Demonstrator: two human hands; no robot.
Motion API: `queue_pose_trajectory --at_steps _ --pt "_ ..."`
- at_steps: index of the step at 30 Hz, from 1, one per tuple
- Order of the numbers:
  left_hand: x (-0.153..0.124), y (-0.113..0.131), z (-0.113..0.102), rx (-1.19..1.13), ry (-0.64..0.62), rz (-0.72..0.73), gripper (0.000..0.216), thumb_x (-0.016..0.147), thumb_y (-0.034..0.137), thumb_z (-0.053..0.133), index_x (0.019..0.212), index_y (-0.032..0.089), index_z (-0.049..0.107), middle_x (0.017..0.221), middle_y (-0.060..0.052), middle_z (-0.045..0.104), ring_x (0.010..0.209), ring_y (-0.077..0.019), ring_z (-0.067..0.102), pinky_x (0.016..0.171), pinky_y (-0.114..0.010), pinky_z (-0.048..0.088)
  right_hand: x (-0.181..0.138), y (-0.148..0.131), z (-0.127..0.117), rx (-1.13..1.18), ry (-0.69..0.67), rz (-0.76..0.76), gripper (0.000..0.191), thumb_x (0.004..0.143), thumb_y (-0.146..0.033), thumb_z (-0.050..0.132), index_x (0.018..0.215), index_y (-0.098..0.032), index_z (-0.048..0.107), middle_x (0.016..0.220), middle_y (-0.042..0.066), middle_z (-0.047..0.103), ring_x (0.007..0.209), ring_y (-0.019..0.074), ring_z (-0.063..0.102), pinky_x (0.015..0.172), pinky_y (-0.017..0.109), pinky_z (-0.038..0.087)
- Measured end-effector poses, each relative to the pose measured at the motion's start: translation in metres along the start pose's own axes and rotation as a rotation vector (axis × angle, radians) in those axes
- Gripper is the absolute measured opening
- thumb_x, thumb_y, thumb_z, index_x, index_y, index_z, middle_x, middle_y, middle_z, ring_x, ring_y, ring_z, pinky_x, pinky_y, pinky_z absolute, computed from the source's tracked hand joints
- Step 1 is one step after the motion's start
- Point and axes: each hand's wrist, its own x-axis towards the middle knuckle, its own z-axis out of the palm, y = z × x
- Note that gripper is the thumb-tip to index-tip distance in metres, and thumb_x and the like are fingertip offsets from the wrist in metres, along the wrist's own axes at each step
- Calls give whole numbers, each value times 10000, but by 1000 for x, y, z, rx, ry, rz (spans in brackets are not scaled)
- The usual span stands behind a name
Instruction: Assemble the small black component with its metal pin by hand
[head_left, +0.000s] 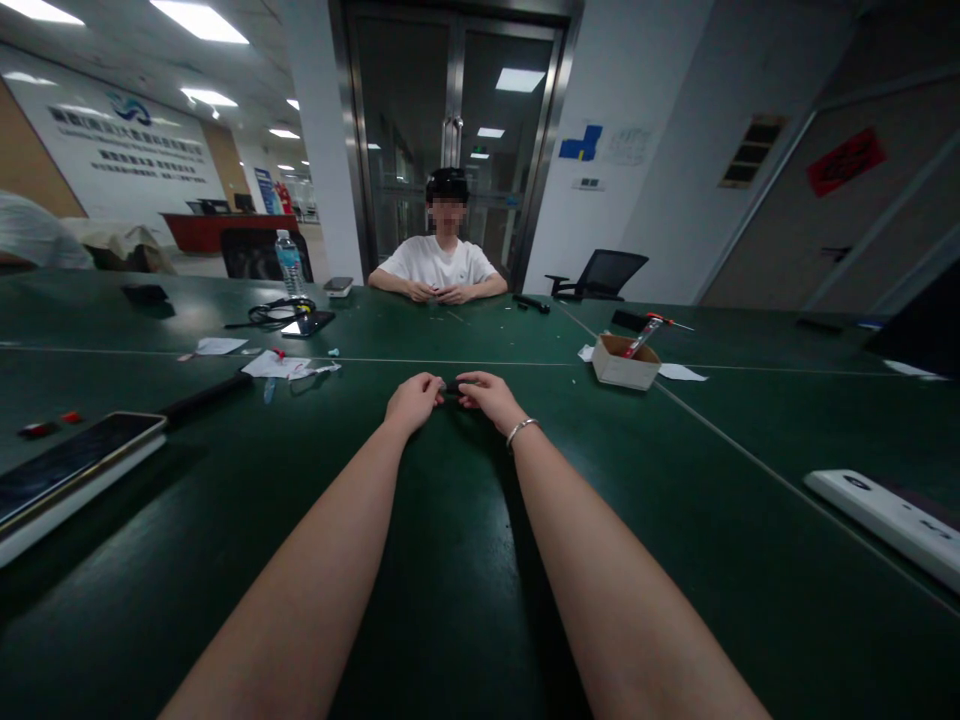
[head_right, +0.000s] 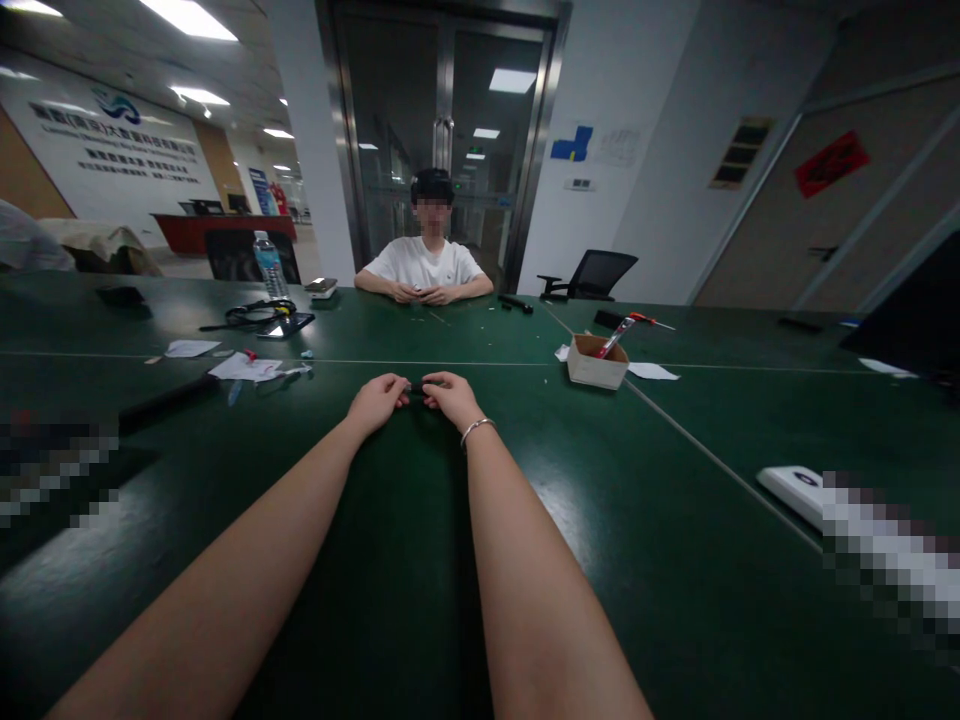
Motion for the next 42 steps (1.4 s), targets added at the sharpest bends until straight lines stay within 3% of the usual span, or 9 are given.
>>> queue_pose_trajectory --at_steps 5,14,24,28,32,42 --pt "-4 7 -2 17 -20 -28 279 876 437 463 874 235 656 745 -11 703 670 -156 615 606 -264 396 2 -2 -6 -39 -99 43 154 761 -24 658 867 -136 665 573 4 642 496 84 604 504 179 527" --pt "-3 5 -3 22 -50 1 300 879 447 452 865 233 663 725 -9 695 662 -158 609 611 -271 400 -10 7 -6 -152 -30 -159 185 782 -116 644 963 -148 664 646 -5 646 568 96 622 569 202 516" --pt "3 -7 -1 -152 -100 113 264 778 302 625 1018 206 683 933 -55 712 838 -168 634 825 -316 475 -7 9 -8 -165 28 -191 187 793 -132 614 973 -153 659 626 -16 627 537 88 587 538 198 494" --pt "2 -6 -3 -72 -105 119 287 816 406 555 957 196 689 910 -54 713 828 -177 629 806 -315 472 -7 5 -11 -97 -28 -126 174 774 -89 620 931 -148 664 639 -6 639 548 90 603 554 202 506" --pt "1 -5 -4 2 -127 100 458 850 554 426 794 186 692 796 -50 698 744 -178 614 733 -306 463 -6 4 -16 -51 -77 -105 176 757 -81 638 911 -158 673 652 -6 646 582 95 622 580 209 522" --pt "-5 1 -7 -26 -81 59 526 801 640 447 754 182 702 746 -46 690 675 -167 591 655 -294 419 -5 6 -18 -20 -96 -93 180 762 -98 636 925 -165 675 667 1 660 584 95 616 593 215 522"
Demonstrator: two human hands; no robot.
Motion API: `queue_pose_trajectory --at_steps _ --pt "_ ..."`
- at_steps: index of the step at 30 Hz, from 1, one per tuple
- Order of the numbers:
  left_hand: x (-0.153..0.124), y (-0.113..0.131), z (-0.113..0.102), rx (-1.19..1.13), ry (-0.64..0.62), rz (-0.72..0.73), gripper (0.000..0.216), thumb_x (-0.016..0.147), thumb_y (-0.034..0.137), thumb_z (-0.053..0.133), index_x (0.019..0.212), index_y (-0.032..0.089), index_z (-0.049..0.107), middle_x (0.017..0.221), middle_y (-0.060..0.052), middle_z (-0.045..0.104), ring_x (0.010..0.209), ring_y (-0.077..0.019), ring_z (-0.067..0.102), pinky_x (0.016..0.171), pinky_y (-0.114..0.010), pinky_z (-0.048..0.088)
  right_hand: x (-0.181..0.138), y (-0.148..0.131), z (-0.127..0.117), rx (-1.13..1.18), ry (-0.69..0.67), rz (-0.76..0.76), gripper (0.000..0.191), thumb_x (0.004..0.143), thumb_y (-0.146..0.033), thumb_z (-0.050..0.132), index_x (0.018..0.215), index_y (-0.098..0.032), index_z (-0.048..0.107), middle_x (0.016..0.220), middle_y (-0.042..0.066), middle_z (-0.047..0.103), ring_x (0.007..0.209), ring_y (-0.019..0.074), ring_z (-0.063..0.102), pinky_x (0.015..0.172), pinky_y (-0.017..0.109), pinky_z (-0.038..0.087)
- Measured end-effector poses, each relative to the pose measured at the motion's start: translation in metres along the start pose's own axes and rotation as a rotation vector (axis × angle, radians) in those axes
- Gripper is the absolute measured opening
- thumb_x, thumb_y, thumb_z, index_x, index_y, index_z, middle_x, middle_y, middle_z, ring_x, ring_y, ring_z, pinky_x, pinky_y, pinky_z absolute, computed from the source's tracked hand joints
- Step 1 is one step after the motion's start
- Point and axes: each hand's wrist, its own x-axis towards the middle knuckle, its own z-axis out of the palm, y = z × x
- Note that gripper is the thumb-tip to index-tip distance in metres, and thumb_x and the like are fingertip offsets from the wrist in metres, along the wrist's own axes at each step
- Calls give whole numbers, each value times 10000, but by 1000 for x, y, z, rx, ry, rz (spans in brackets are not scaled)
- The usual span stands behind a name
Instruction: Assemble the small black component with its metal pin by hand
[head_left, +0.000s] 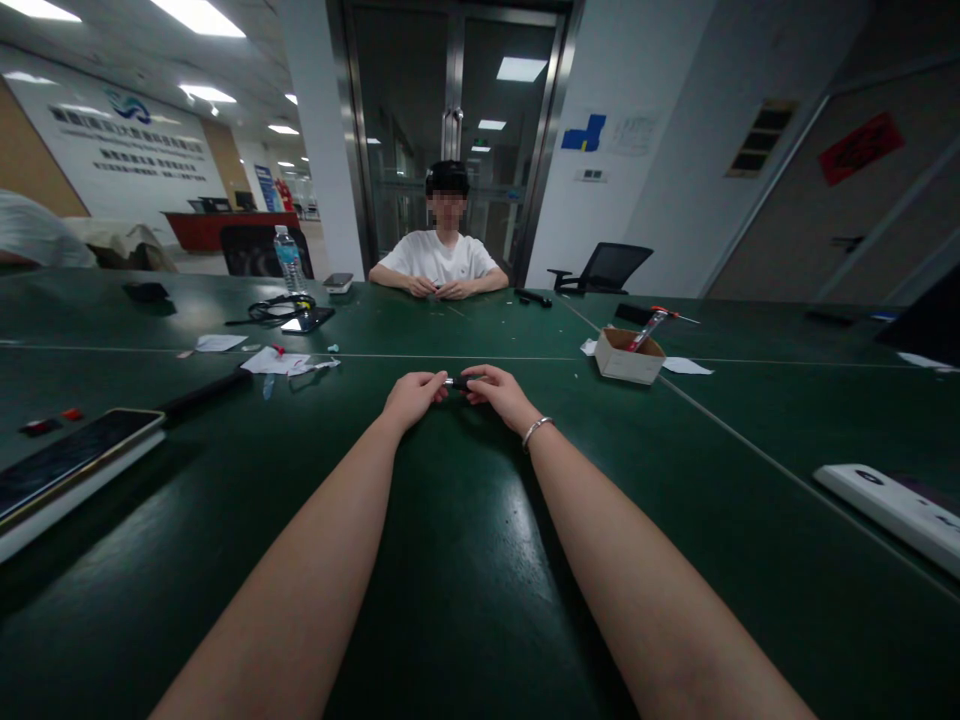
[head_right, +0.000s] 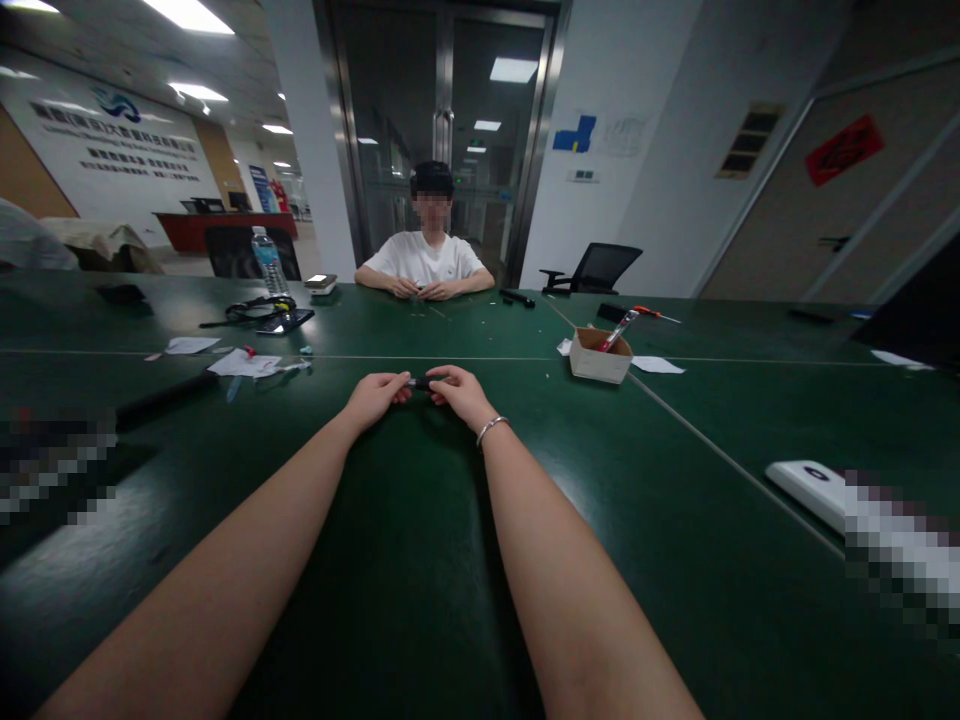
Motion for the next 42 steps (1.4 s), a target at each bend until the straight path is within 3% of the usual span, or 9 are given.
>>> queue_pose_trajectory --at_steps 14,20,29,42 --pt "0 12 1 -99 159 -116 430 761 538 505 554 176 610 547 -14 594 546 -140 522 601 -284 378 -2 -1 3 10 -84 -76 277 706 -168 683 979 -189 646 772 0 669 655 105 639 587 210 476" --pt "9 2 -1 -193 232 -157 381 739 493 522 535 176 576 528 -9 568 500 -123 486 542 -264 371 -2 -1 1 31 -46 -112 343 653 -143 684 984 -204 615 968 16 634 693 111 672 567 205 472" --pt "5 3 0 -164 116 -105 445 771 560 507 609 164 628 623 -38 638 567 -130 533 594 -268 403 -3 -1 1 -7 -95 -107 328 700 -181 691 1020 -195 619 887 15 664 694 112 677 582 200 467" --pt "9 -8 2 -75 4 55 510 817 595 444 788 154 698 776 -69 695 703 -164 602 674 -289 431 0 1 -1 35 -55 -35 251 754 -228 723 994 -174 672 721 15 695 613 105 666 575 196 503"
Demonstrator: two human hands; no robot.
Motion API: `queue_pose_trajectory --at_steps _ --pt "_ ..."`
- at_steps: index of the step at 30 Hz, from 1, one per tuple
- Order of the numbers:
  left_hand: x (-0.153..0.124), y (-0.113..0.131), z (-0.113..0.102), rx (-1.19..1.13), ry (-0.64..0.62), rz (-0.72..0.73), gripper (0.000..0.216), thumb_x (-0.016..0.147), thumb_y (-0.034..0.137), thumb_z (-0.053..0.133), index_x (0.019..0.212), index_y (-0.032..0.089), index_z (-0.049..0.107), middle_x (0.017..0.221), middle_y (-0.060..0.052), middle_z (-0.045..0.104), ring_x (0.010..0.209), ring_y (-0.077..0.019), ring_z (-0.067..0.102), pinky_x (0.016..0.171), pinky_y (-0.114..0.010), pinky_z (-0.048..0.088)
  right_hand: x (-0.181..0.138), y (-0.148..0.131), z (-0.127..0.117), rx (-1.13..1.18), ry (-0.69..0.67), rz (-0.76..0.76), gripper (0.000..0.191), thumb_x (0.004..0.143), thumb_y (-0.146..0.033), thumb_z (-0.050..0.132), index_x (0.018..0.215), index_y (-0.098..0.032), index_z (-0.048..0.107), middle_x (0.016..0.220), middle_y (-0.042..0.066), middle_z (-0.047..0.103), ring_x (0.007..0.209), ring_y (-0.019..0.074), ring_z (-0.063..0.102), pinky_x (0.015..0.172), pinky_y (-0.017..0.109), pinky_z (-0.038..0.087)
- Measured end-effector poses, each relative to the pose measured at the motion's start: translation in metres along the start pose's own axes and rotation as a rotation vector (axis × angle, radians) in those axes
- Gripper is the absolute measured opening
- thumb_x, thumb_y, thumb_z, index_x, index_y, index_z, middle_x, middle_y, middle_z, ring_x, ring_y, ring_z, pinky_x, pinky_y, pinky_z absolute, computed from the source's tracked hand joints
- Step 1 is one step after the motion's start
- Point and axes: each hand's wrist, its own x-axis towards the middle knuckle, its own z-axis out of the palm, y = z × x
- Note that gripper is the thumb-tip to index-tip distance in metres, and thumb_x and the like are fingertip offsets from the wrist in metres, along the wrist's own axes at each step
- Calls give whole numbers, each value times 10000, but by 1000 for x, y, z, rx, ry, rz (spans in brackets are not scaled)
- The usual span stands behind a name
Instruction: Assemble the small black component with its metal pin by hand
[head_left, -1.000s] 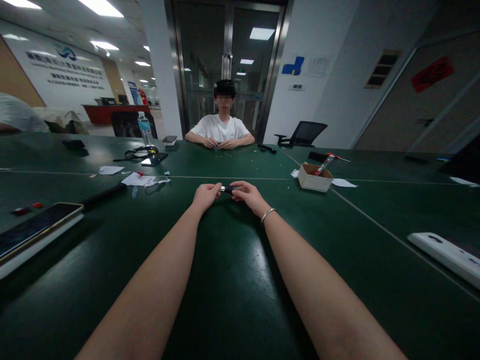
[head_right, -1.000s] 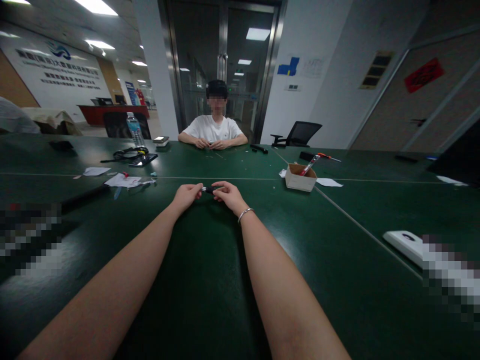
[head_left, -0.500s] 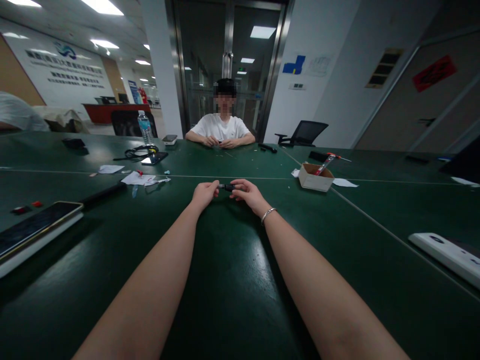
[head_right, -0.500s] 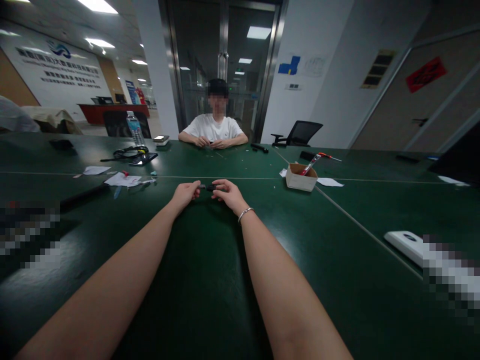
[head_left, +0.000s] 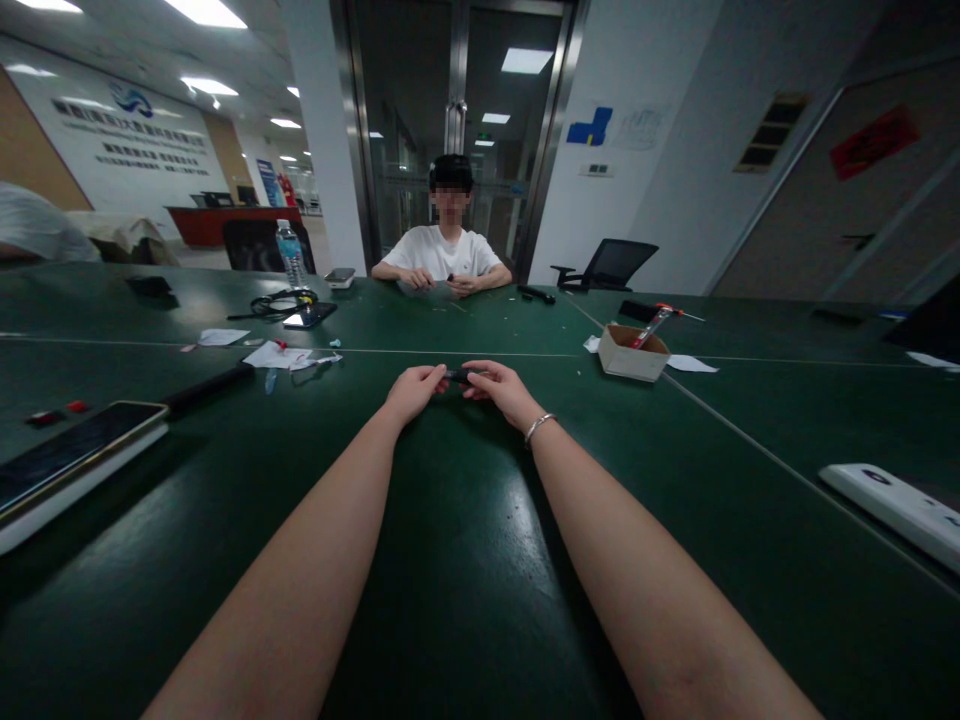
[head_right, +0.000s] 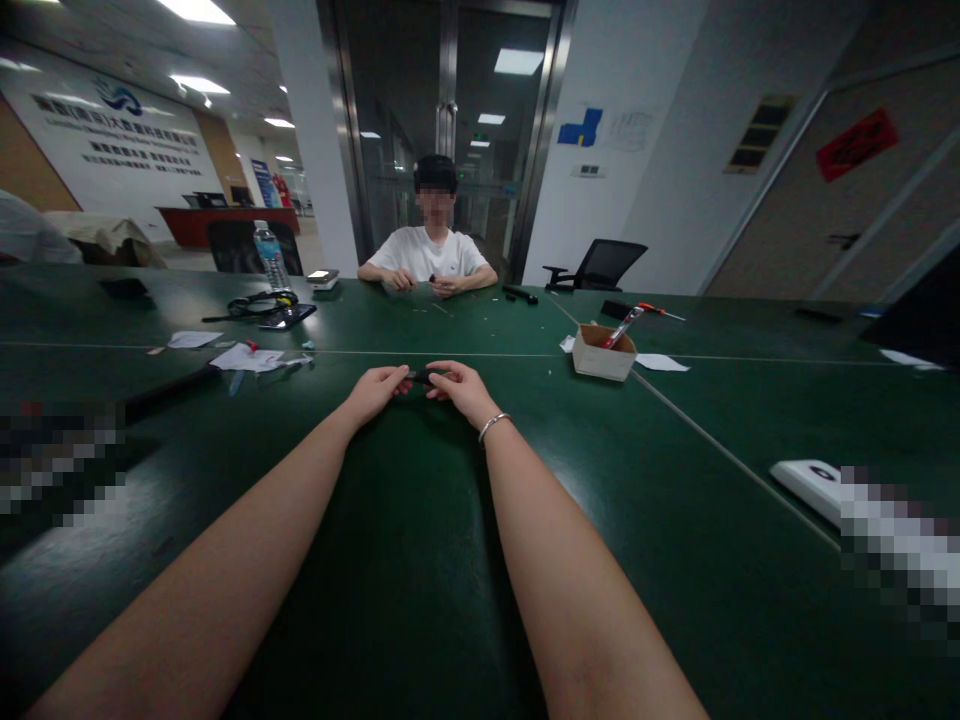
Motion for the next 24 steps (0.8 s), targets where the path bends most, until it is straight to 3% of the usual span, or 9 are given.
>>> queue_pose_trajectory --at_steps 7,14,24 --pt "-3 4 -2 20 -8 15 420 795 532 511 835 166 711 803 -55 703 744 -172 602 710 -295 440 1 0 1 45 35 43 189 796 -227 700 962 -141 668 643 16 682 520 89 622 557 198 515" --pt "-8 13 0 -138 4 25 317 697 366 637 933 162 698 880 -51 701 787 -162 607 790 -296 454 1 0 0 49 35 57 183 806 -227 699 963 -142 660 631 11 680 513 86 626 546 190 527" --pt "-8 17 -1 -101 -12 -10 282 723 419 600 795 161 688 743 -35 675 712 -158 578 702 -287 429 0 0 -2 49 11 47 185 778 -215 721 947 -159 669 647 8 697 519 89 640 533 191 530"
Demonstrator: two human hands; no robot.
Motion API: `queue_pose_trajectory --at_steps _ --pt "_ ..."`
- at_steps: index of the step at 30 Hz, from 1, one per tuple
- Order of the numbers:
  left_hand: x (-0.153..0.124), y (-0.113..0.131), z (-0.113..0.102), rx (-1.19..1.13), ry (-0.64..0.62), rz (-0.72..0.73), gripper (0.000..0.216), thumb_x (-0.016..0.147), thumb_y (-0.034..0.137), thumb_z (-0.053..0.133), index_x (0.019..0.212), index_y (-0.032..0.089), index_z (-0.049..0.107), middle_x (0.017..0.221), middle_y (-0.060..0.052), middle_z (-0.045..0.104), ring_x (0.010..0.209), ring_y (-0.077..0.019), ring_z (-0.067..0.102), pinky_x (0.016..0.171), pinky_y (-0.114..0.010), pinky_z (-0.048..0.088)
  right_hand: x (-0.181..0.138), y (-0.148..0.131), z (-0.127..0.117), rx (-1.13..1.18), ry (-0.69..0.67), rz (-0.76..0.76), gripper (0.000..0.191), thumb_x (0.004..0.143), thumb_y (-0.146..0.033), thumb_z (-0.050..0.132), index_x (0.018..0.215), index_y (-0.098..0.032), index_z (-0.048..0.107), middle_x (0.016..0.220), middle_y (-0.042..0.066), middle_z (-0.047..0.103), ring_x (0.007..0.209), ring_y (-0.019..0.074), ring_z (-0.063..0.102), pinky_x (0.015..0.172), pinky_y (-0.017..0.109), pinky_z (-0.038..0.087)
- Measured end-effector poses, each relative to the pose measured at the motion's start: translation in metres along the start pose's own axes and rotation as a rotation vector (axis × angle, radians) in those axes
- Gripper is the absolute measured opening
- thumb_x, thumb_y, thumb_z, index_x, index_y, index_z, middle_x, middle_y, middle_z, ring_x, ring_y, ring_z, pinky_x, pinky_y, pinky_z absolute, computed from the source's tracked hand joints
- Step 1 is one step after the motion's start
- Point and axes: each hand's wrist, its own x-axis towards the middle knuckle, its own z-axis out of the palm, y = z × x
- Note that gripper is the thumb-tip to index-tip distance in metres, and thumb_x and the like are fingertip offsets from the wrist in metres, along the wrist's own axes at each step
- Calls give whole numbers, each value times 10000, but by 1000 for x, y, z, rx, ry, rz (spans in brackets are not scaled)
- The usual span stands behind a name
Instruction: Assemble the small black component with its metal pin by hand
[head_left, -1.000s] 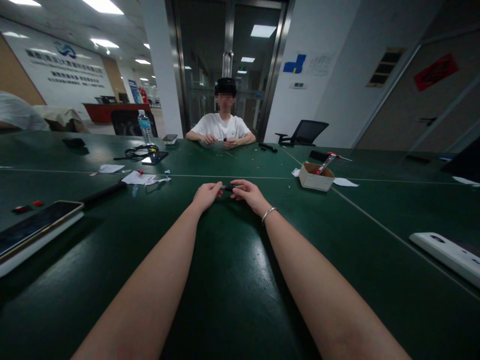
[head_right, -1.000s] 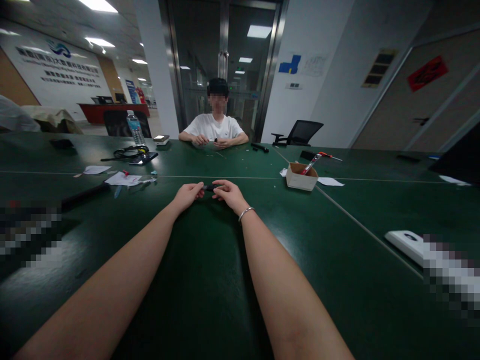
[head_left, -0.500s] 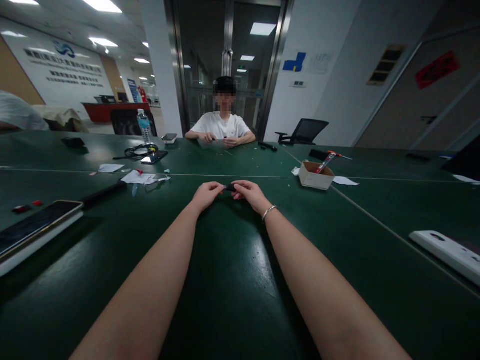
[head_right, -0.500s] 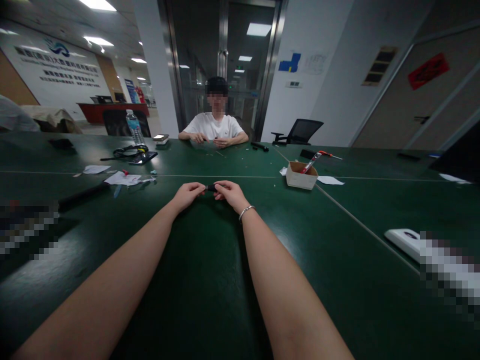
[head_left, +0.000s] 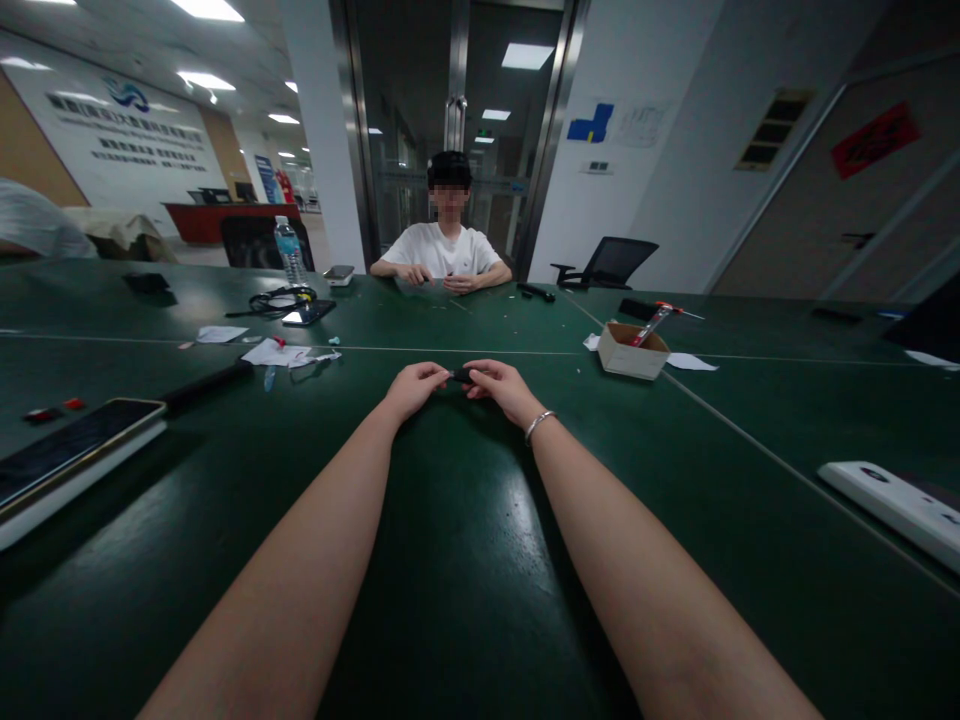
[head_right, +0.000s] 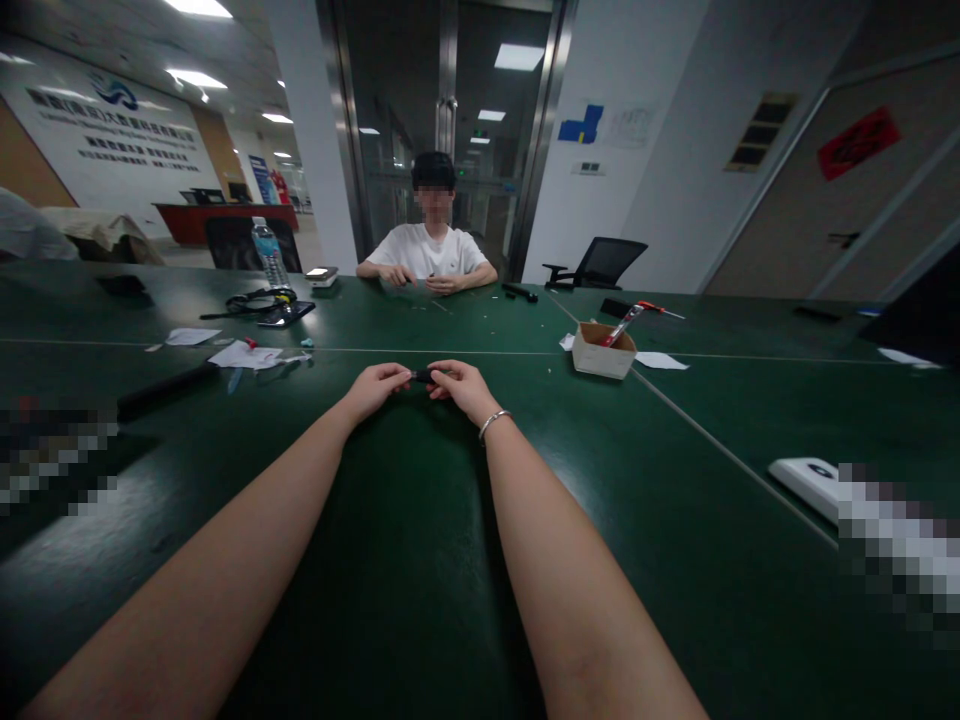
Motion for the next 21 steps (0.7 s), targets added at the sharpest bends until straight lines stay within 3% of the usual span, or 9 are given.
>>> queue_pose_trajectory --at_steps 11,21 --pt "8 -16 0 65 -40 -20 498 789 590 485 686 148 690 662 -63 662 598 -143 552 637 -283 413 1 1 0 -21 -22 6 214 763 -208 726 964 -156 672 682 25 707 557 107 649 577 215 526" --pt "10 -16 -1 28 29 -31 500 802 581 472 651 146 668 637 -55 638 577 -134 540 636 -291 408 -2 -2 6 -74 3 -32 223 760 -198 710 977 -172 664 777 32 716 665 114 666 560 186 460"
